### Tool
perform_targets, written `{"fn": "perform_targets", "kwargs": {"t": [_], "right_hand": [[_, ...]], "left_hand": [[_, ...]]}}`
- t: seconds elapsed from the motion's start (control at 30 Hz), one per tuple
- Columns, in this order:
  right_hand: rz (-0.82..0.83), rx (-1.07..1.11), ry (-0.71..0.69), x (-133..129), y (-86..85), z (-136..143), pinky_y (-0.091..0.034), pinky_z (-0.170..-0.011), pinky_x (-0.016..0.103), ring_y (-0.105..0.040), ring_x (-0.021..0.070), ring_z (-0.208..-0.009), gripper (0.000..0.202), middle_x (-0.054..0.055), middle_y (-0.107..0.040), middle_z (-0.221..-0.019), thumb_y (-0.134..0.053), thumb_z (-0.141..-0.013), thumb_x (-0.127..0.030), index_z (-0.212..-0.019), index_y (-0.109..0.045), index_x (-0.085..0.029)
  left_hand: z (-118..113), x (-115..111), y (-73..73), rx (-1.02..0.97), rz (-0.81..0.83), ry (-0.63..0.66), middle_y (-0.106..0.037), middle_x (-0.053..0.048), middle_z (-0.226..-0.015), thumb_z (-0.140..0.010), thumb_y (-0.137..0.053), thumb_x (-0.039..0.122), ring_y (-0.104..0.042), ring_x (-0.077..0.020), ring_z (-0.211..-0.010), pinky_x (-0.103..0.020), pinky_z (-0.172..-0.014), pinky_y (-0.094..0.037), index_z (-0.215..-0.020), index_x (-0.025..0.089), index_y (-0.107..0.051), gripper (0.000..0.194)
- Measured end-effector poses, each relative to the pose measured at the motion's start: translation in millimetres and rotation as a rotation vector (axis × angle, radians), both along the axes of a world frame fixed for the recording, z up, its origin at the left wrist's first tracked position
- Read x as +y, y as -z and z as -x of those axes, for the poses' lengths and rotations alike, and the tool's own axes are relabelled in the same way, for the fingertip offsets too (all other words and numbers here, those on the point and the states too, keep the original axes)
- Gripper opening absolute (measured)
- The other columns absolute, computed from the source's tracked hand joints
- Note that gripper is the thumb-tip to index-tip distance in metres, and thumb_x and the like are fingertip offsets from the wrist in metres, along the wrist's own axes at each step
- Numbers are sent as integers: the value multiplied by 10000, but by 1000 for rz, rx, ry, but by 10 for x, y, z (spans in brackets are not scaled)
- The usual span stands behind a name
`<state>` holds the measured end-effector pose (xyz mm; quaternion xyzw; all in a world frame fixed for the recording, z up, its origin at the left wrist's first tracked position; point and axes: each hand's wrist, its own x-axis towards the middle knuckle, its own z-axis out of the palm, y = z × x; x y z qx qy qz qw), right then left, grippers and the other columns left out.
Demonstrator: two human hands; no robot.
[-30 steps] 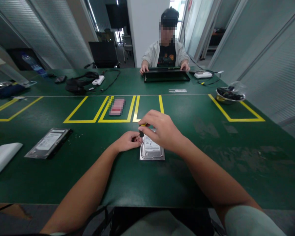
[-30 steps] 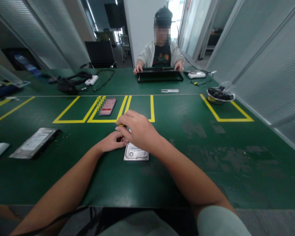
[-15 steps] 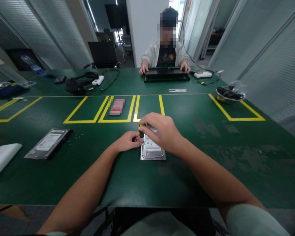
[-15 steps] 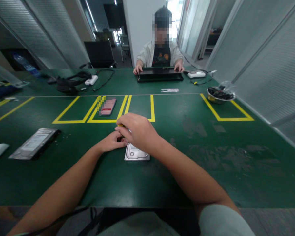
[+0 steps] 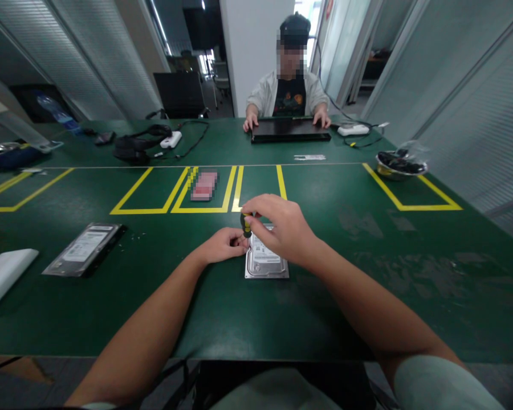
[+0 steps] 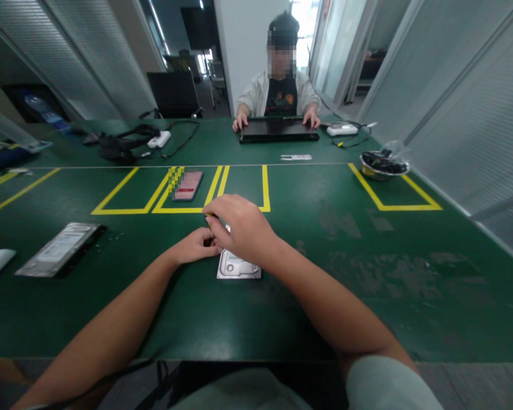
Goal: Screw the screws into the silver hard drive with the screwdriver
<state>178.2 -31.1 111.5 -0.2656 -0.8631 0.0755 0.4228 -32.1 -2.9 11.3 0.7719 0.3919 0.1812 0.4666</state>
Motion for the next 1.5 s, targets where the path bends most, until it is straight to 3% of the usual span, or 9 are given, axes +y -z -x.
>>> {"fn": "perform_targets", "kwargs": {"t": [0.17, 0.37, 0.53, 0.7, 0.87, 1.1, 1.5], "right_hand": [[20, 30, 27, -15, 24, 33, -489, -773, 298, -599, 170, -876, 114, 76, -638, -917, -600, -901, -245, -904, -654, -145], [26, 20, -11, -12, 46, 45, -480, -867, 336, -613, 181, -943, 129, 73, -687, -967, -520, -926, -191, -965, -639, -161], [-3, 43, -9, -10, 65, 43, -487, -797, 324, -590, 187, -910, 211, 93, -621, -971, -608, -910, -349, -939, -658, -146], [9, 43, 39, -15, 60, 46, -464, -751, 299, -562, 164, -846, 101, 47, -575, -884, -587, -908, -252, -873, -639, -173], [13, 19, 23, -23, 57, 34, -468, -803, 319, -575, 178, -886, 103, 63, -619, -914, -541, -904, -182, -940, -633, -154], [-16, 13, 86, -23, 79, 48, -467, -765, 316, -551, 177, -867, 157, 73, -565, -937, -589, -920, -297, -905, -660, -157], [-16, 29, 123, -18, 112, 47, -452, -775, 325, -541, 180, -863, 106, 55, -563, -900, -547, -920, -227, -955, -632, -174]], "left_hand": [[-7, -8, -28, 39, -45, -15, -511, 36, -651, -781, -646, 328, -451, -95, -603, -214, -563, -346, -773, 127, -597, 206], [-19, -10, -53, 38, -62, -17, -523, 32, -650, -772, -657, 337, -467, -101, -611, -218, -567, -357, -735, 137, -569, 221], [-19, -36, -93, 34, -71, -34, -571, 8, -695, -789, -649, 364, -511, -125, -664, -227, -584, -386, -756, 145, -588, 231], [6, -1, -3, 41, -66, -19, -508, 30, -643, -807, -647, 386, -452, -99, -603, -212, -540, -339, -748, 142, -567, 263], [15, 17, 31, 32, -53, -13, -479, 37, -646, -814, -646, 396, -437, -90, -609, -203, -543, -326, -747, 138, -552, 283], [-8, -5, -38, 43, -63, -18, -507, 29, -658, -790, -656, 369, -450, -99, -618, -211, -551, -339, -758, 135, -581, 248], [-4, 6, -1, -28, -27, -1, -558, 31, -682, -761, -659, 285, -477, -97, -619, -214, -580, -366, -786, 135, -602, 162]]}}
